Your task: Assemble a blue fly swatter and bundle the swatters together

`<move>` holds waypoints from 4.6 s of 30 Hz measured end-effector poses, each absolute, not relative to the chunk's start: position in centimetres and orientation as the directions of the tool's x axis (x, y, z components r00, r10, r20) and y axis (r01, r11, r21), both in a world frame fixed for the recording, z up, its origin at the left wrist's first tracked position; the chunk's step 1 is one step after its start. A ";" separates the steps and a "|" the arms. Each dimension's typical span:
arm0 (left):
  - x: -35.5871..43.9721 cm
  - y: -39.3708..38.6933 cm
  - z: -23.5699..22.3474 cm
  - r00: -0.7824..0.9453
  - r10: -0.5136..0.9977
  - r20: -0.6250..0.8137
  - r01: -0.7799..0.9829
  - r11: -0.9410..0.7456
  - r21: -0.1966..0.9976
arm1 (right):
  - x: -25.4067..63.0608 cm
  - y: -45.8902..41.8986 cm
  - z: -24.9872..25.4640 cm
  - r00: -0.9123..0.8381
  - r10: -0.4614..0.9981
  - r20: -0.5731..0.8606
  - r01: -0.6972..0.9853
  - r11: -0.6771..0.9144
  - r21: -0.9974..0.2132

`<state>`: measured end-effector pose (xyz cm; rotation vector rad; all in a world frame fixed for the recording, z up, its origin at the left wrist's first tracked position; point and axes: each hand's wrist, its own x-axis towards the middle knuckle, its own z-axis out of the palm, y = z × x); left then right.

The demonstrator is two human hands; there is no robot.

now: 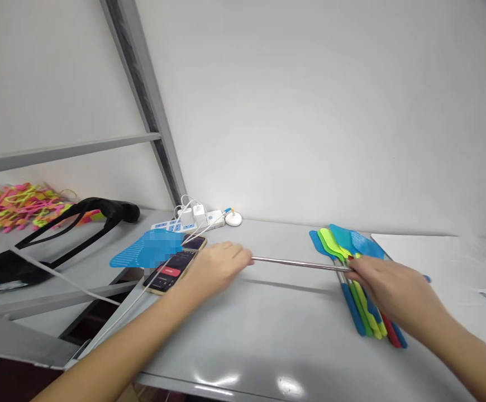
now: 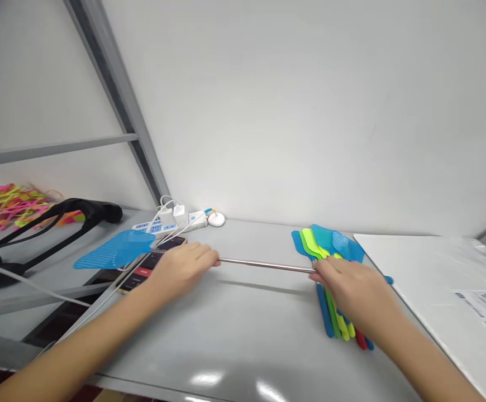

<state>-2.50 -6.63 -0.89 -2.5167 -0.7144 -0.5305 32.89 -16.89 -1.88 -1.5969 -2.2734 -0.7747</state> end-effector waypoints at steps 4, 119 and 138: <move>-6.9 -4.8 -0.3 0.760 0.362 0.540 0.587 -0.740 -0.330 | 42.1 -20.0 -2.0 -0.334 0.783 0.524 0.921 0.152 0.359; 18.6 -10.5 -7.5 0.519 0.838 0.168 0.344 -0.385 0.856 | 34.4 -15.6 -5.8 0.580 0.783 0.224 0.722 -0.366 -0.588; 17.0 -11.2 -6.0 0.436 0.900 0.000 0.414 -0.200 0.888 | 25.9 -16.9 -8.2 0.477 0.873 0.103 0.504 -0.176 -0.845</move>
